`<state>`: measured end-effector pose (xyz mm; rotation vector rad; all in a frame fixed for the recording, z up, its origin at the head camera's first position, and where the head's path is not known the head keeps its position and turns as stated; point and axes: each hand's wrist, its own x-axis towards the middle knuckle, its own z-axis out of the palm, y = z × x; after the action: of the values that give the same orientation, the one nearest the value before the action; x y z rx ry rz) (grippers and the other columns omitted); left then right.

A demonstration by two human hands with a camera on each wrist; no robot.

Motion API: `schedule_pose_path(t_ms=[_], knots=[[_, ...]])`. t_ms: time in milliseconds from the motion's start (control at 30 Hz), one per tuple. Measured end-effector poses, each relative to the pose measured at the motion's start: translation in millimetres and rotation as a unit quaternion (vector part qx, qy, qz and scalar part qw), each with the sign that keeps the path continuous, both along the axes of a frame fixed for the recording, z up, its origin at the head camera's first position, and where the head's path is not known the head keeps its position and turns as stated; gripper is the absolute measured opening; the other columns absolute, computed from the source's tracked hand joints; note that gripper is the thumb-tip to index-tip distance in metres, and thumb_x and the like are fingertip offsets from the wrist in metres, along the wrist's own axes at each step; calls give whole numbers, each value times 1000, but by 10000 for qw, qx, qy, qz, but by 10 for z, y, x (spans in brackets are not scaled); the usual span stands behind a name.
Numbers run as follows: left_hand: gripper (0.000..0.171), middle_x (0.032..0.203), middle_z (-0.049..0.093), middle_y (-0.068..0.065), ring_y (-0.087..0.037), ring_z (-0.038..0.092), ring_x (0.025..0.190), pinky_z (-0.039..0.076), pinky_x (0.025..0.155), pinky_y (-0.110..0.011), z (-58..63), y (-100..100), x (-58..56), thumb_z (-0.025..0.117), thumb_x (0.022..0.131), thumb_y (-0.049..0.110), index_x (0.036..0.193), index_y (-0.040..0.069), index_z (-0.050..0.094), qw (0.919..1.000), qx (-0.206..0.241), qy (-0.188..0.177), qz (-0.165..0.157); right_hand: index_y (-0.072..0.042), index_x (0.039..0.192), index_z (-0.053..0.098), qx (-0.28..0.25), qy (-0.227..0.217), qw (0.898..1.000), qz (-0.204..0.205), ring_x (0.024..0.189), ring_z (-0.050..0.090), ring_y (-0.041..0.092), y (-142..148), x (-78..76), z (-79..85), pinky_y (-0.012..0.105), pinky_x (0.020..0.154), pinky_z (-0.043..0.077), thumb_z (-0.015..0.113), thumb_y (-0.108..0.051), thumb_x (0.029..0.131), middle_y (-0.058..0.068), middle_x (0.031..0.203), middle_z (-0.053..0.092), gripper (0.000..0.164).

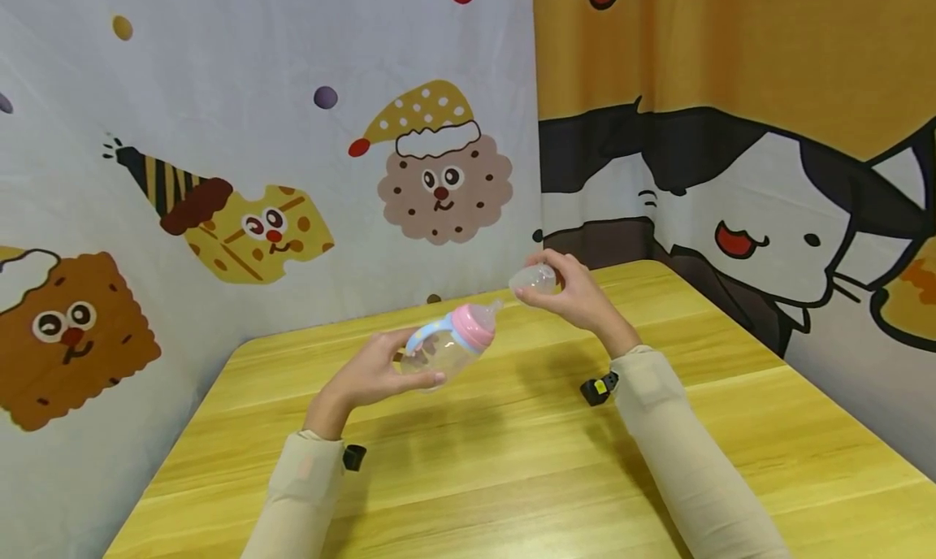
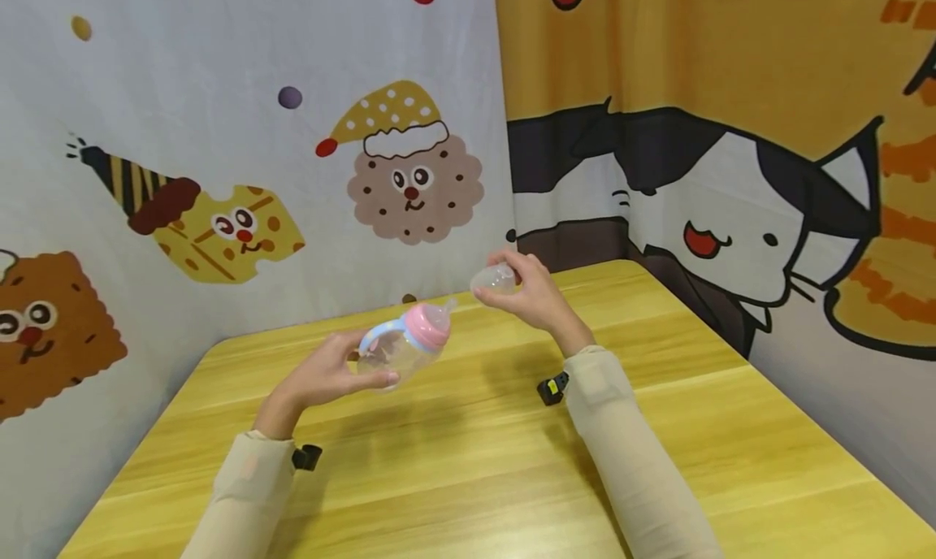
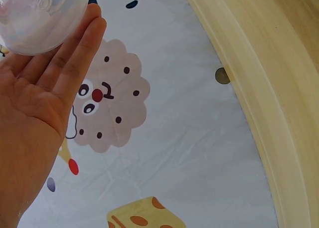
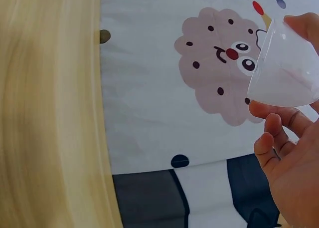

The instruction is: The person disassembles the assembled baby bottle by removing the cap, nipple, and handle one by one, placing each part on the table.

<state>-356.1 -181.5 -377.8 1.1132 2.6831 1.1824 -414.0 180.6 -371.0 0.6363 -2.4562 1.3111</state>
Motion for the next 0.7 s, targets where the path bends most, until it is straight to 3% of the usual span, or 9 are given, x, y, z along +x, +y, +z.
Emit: schedule_pose_path(t_ms=[200,333,600,700], knots=[[57,122,73,1,-17,69,103,59,89,-39,-11,-7,-21,85,92,34,142,16,65,10000,-41,57,-41,-16,133,65,-30,24,10000,72,94,45,29,27,-57,-44,41,78,38,82,-36,92,12,104,54,48],[56,122,73,1,-16,69,103,59,90,-39,-3,-14,-15,86,92,34,141,18,66,10000,-37,64,-26,-17,132,65,13,39,10000,60,94,42,27,23,-77,-61,41,78,36,83,-36,91,11,102,52,49],[56,123,74,-4,-16,70,104,58,91,-41,7,-23,-14,85,92,33,141,17,66,10000,-20,58,-37,-16,133,64,49,-145,9999,45,102,42,37,12,-90,-91,44,81,34,84,-36,91,20,109,50,51],[58,124,74,-7,-17,70,104,58,92,-41,2,-21,-10,85,92,33,143,14,65,10000,-24,17,-55,-13,133,64,21,-175,9998,44,106,44,38,23,-104,-124,44,85,36,84,-34,91,16,117,56,51]])
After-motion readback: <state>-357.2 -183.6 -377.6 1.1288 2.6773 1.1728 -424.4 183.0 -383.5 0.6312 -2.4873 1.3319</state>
